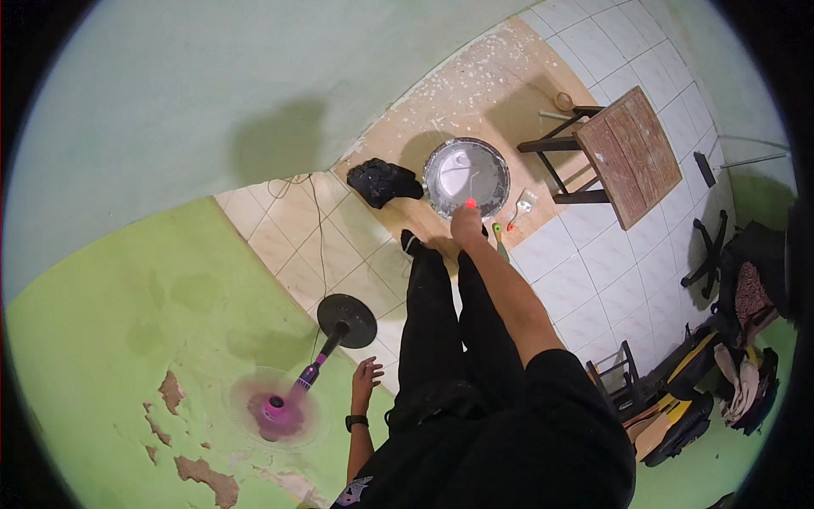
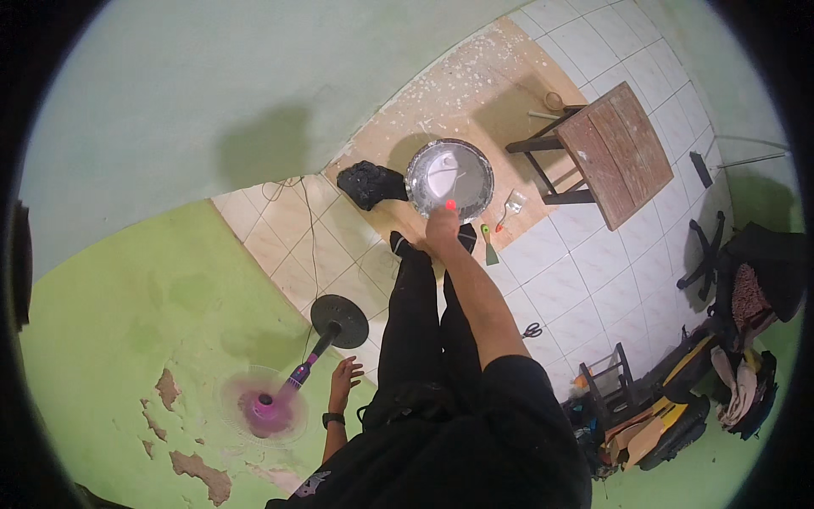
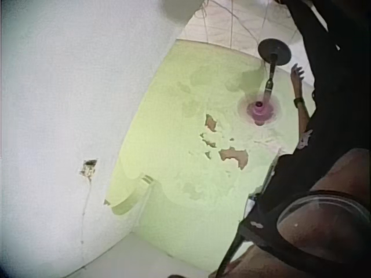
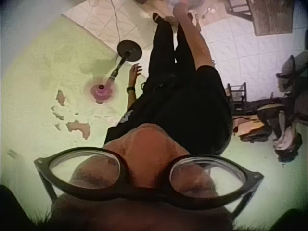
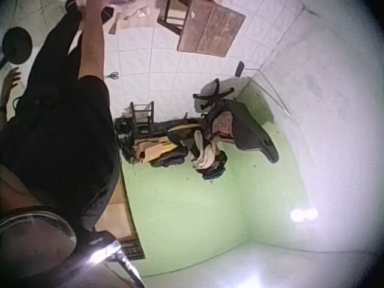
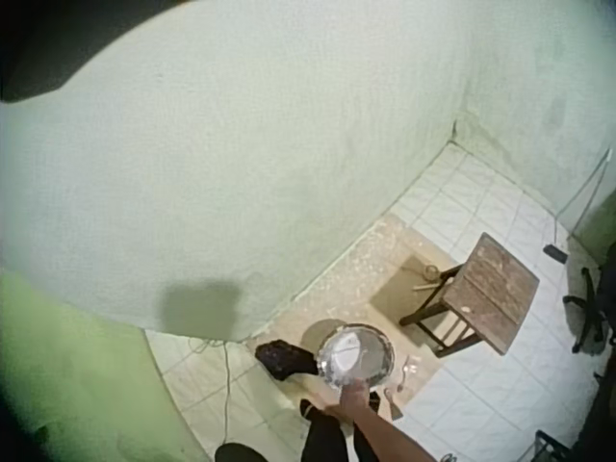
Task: Using a paint roller to apply white paint to a wall.
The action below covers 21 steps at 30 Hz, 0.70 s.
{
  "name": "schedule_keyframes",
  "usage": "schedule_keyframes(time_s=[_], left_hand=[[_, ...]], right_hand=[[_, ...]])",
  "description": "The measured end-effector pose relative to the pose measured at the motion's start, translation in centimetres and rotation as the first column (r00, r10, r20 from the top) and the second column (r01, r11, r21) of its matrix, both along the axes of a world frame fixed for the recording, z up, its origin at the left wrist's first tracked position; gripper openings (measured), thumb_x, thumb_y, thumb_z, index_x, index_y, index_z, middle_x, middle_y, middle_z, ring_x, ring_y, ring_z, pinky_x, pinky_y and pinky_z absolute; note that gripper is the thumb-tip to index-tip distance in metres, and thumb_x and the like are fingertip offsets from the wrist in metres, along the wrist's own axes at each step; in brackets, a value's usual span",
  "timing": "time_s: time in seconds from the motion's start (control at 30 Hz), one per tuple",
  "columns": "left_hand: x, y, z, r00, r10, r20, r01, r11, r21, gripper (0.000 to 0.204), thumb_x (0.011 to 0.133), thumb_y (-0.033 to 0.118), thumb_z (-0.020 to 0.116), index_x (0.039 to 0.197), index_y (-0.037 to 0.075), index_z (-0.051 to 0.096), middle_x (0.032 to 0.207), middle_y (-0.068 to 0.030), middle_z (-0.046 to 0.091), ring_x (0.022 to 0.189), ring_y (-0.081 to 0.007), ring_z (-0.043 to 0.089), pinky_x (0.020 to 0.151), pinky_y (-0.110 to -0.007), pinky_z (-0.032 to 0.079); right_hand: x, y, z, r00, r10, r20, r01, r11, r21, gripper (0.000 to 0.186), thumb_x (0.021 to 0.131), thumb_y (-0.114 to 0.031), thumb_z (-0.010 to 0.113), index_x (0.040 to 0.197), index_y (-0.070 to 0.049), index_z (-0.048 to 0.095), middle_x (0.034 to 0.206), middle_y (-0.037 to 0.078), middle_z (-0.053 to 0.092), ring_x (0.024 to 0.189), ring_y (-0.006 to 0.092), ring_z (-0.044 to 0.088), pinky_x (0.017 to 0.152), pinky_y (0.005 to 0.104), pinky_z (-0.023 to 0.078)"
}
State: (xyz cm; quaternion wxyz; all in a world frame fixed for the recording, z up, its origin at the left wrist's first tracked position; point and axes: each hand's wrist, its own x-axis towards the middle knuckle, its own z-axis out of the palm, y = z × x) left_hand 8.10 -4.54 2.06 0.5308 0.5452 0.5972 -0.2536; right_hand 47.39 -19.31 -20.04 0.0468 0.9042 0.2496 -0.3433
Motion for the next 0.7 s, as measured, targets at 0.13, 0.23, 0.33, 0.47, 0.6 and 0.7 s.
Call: schedule_keyframes(time_s=[0.13,0.23,0.33,0.47,0.6,0.7], left_hand=[[-1.0,-0.4,0.0,0.998,0.060,-0.002,-0.060,0.998,-0.016,0.037,0.096,0.031,0.042,0.124,0.008,0.050,0.104,-0.0099,0.063,0.091,-0.0188,0.061,0.073,-0.033,0.049],[0.2,-1.5,-1.0,0.999,0.024,0.025,-0.022,0.998,-0.065,0.037,0.096,0.032,0.043,0.123,0.008,0.050,0.105,-0.0101,0.063,0.091,-0.0191,0.061,0.073,-0.033,0.049],[-0.5,-1.4,-1.0,0.999,0.042,0.007,-0.042,0.997,-0.063,0.038,0.096,0.033,0.043,0.123,0.008,0.050,0.104,-0.0098,0.063,0.090,-0.0188,0.062,0.073,-0.033,0.049],[-1.4,-1.0,-1.0,0.998,0.056,-0.011,-0.057,0.996,-0.066,0.038,0.096,0.034,0.042,0.123,0.009,0.050,0.106,-0.0092,0.063,0.090,-0.0181,0.063,0.075,-0.033,0.048],[0.3,-1.0,-1.2,1.000,0.014,0.022,-0.013,0.998,-0.054,0.036,0.096,0.033,0.043,0.122,0.009,0.052,0.101,-0.0079,0.064,0.086,-0.0179,0.063,0.071,-0.032,0.050],[0.9,-0.5,-1.0,0.999,0.013,0.035,-0.012,0.999,-0.044,0.036,0.096,0.033,0.043,0.122,0.009,0.052,0.101,-0.0079,0.064,0.086,-0.0174,0.063,0.072,-0.032,0.049]], right_hand=[[-3.4,-3.4,0.1,0.975,-0.217,-0.050,0.223,0.952,0.212,0.017,0.079,-0.014,0.055,0.081,-0.003,0.067,0.082,0.016,0.066,0.081,0.0287,0.066,0.065,0.0389,0.053],[-3.1,-11.2,-1.6,0.993,-0.108,-0.044,0.117,0.934,0.338,0.021,0.079,-0.015,0.056,0.076,0.005,0.062,0.070,0.018,0.063,0.065,0.0274,0.066,0.058,0.0360,0.053],[-3.8,-14.2,0.8,0.491,-0.655,-0.575,0.846,0.517,0.133,0.028,0.080,-0.019,0.060,0.072,0.007,0.059,0.061,0.014,0.060,0.051,0.0226,0.062,0.046,0.0335,0.050],[-5.1,-14.5,9.0,0.009,-0.610,-0.792,0.989,0.121,-0.081,0.031,0.083,-0.025,0.059,0.078,0.006,0.057,0.063,0.009,0.057,0.044,0.0158,0.055,0.038,0.0278,0.044],[-6.4,-16.6,10.4,-0.070,-0.557,-0.828,0.996,0.011,-0.091,0.029,0.085,-0.025,0.057,0.083,0.004,0.056,0.063,0.007,0.056,0.043,0.0133,0.052,0.038,0.0257,0.043],[-6.9,-16.3,10.3,-0.107,-0.531,-0.840,0.994,-0.076,-0.078,0.028,0.085,-0.023,0.058,0.075,0.003,0.055,0.059,0.006,0.054,0.041,0.0138,0.051,0.037,0.0267,0.042]])
